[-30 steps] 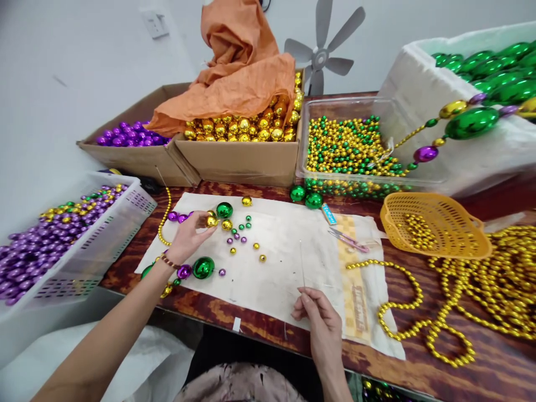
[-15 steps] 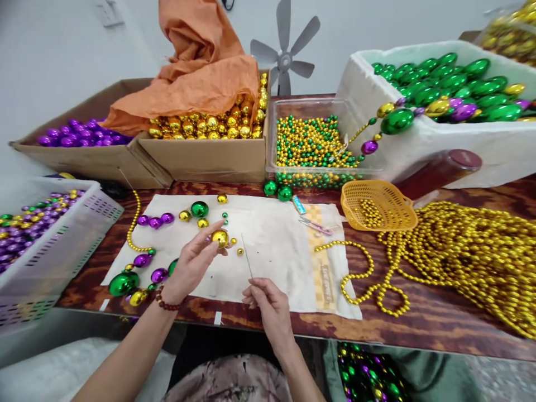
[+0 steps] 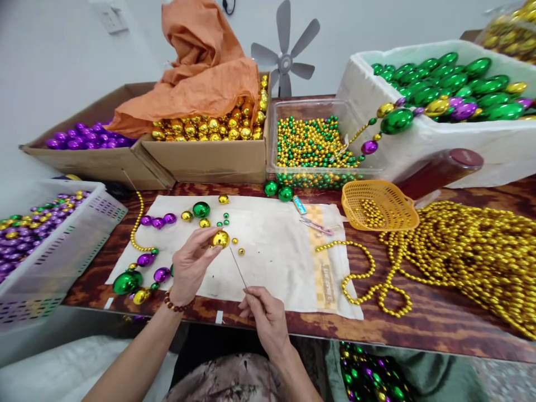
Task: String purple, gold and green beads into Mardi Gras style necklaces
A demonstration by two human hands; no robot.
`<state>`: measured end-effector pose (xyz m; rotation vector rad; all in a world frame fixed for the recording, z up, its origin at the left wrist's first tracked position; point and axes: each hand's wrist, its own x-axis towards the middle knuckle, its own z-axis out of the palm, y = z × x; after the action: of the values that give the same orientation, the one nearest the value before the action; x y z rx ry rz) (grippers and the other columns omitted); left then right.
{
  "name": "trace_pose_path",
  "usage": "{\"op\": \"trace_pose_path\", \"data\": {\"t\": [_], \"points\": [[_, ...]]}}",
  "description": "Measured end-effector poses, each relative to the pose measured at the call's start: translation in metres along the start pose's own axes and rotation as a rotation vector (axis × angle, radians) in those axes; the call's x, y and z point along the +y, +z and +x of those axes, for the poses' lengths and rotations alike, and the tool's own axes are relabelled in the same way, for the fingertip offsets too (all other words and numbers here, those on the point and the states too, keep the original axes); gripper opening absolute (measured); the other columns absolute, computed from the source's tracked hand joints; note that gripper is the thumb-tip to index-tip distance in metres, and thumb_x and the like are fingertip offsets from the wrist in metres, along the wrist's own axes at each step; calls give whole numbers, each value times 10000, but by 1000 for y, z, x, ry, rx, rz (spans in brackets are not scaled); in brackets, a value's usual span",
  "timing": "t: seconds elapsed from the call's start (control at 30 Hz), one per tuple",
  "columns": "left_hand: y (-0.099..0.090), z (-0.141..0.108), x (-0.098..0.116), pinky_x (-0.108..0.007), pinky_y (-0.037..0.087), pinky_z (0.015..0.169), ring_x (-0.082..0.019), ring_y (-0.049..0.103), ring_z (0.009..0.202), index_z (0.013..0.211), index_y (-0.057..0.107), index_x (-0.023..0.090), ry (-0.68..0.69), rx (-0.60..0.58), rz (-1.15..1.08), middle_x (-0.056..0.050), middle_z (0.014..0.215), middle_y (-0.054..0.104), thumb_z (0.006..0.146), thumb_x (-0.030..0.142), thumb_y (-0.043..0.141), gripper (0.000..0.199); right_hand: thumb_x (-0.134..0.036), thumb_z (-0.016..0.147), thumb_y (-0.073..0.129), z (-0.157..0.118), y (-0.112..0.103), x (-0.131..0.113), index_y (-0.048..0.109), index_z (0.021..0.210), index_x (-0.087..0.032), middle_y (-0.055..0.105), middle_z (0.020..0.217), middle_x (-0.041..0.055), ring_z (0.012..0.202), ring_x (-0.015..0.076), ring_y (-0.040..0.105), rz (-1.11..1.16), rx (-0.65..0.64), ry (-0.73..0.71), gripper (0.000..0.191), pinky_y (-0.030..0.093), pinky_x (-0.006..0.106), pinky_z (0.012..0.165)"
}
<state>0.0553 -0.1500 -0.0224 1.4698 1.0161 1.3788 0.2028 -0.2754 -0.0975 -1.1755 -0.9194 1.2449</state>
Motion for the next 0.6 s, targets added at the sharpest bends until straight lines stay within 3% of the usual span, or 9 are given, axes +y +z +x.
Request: {"op": "trace_pose_path", "data": {"t": [0.33, 0.6], "points": [[-2, 9, 9, -316, 575, 836, -204, 697, 946, 1015, 799, 227, -271, 79, -312, -86, 1085, 762, 702, 324, 852, 331, -452, 963, 572, -2, 8, 7, 697, 976, -186, 719, 717, 33, 548, 131, 665, -26, -65, 25, 294, 533, 225, 522], [0, 11, 13, -382, 570, 905, -224, 698, 971, 998, 801, 220, -324, 65, -408, -87, 1073, 763, 687, 317, 860, 331, -450, 960, 576, 1, 11, 5, 698, 968, -189, 714, 711, 24, 532, 133, 664, -22, -54, 17, 288, 531, 232, 519]]}}
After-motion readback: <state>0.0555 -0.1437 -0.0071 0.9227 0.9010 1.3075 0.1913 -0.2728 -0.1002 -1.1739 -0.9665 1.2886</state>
